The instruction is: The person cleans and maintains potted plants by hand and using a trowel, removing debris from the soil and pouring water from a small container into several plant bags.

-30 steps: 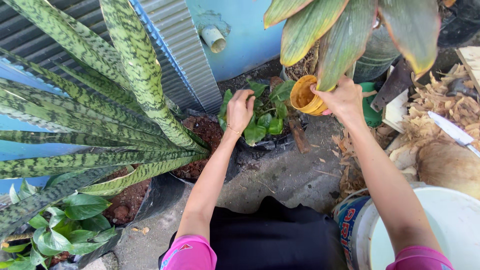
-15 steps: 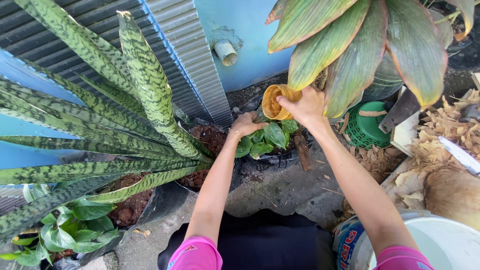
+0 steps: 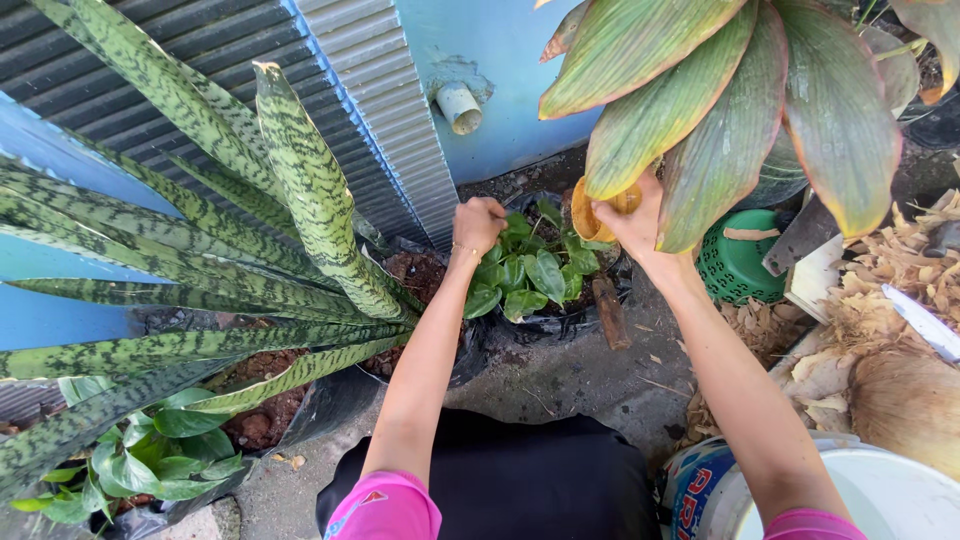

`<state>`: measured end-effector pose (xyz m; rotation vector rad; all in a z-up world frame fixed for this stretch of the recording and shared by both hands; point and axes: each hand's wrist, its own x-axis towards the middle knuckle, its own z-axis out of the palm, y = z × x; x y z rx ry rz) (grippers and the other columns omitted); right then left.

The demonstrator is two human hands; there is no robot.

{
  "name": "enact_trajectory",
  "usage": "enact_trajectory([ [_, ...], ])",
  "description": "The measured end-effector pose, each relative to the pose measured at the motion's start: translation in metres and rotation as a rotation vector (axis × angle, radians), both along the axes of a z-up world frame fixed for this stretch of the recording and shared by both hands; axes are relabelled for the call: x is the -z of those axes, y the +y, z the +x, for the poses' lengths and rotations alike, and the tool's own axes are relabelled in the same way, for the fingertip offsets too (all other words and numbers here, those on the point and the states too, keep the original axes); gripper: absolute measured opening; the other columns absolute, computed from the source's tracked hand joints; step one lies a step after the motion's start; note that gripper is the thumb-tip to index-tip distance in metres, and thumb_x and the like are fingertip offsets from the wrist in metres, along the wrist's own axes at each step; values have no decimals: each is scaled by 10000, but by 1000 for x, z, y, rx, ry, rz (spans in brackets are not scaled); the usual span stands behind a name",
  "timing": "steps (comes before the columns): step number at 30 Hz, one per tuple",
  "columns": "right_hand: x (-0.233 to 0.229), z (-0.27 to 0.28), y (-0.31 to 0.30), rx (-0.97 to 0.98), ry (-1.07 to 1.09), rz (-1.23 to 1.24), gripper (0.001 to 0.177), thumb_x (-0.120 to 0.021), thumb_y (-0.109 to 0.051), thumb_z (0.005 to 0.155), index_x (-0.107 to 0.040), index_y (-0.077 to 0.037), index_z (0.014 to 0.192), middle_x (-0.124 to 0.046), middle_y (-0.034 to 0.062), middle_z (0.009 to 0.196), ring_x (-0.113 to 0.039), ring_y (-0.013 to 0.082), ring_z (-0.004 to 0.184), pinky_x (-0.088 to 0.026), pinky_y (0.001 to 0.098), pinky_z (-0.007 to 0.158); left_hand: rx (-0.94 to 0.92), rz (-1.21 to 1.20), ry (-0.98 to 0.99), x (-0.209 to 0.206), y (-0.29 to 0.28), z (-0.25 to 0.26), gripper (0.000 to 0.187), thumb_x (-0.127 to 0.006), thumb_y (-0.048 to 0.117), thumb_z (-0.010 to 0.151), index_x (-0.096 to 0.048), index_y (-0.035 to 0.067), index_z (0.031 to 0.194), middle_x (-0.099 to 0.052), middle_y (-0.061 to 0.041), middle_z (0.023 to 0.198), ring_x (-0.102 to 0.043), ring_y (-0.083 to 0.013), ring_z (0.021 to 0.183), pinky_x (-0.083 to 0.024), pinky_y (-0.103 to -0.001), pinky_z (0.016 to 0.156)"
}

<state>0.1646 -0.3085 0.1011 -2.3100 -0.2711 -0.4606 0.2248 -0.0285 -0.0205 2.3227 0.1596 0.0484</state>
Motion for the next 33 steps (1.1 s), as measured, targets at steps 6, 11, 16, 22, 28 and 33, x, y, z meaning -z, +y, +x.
enact_trajectory([
  [6, -14, -13, 3, -34, -1, 23, 574, -817, -394, 859, -662, -54, 1294, -723, 201, 1186, -695, 383, 1067, -544, 502, 891, 105, 226, 374, -81, -10, -73, 1042, -792, 712, 791, -320, 164, 1539, -377, -299, 1502, -687, -371, 1060, -585, -447, 823],
  [11, -17, -31, 27, -13, 70, -18, 613, -838, -416, 798, -680, -67, 1276, -692, 282, 1127, -705, 410, 1004, -572, 514, 858, 220, 429, 410, -41, -62, -95, 1162, -880, 587, 689, -193, 379, 1603, -330, -292, 1498, -587, -451, 1164, -542, -504, 920],
  [16, -22, -40, 27, 27, 114, -7, 658, -845, -418, 774, -687, -85, 1320, -690, 293, 1062, -700, 408, 951, -563, 511, 839, 149, 378, 149, 35, -67, -58, 639, -806, 376, 822, -605, 341, 1427, -552, -228, 1429, -707, -400, 1070, -580, -465, 949],
  [22, -7, -24, 2, -8, -132, 15, 555, -856, -416, 860, -692, -35, 1229, -738, 190, 1112, -713, 337, 1007, -564, 474, 870, 74, 312, 212, -10, -47, -42, 347, -814, 390, 830, -774, 326, 1169, -746, -68, 1169, -731, -333, 1038, -584, -467, 902],
  [28, -11, -27, -13, 140, 96, 153, 589, -850, -441, 803, -678, -11, 1167, -733, 162, 989, -720, 320, 872, -565, 444, 805, 95, 514, -244, -45, -48, -53, 161, -847, 230, 757, -825, 193, 913, -765, -78, 880, -657, -294, 1092, -391, -633, 1039],
  [33, -14, -25, -12, 75, -44, 17, 559, -871, -403, 856, -686, -9, 1207, -743, 168, 1095, -724, 323, 969, -560, 445, 838, 281, 524, -567, -32, -61, -60, 83, -767, 109, 700, -720, 95, 767, -728, -70, 779, -712, -259, 871, -502, -573, 894],
])
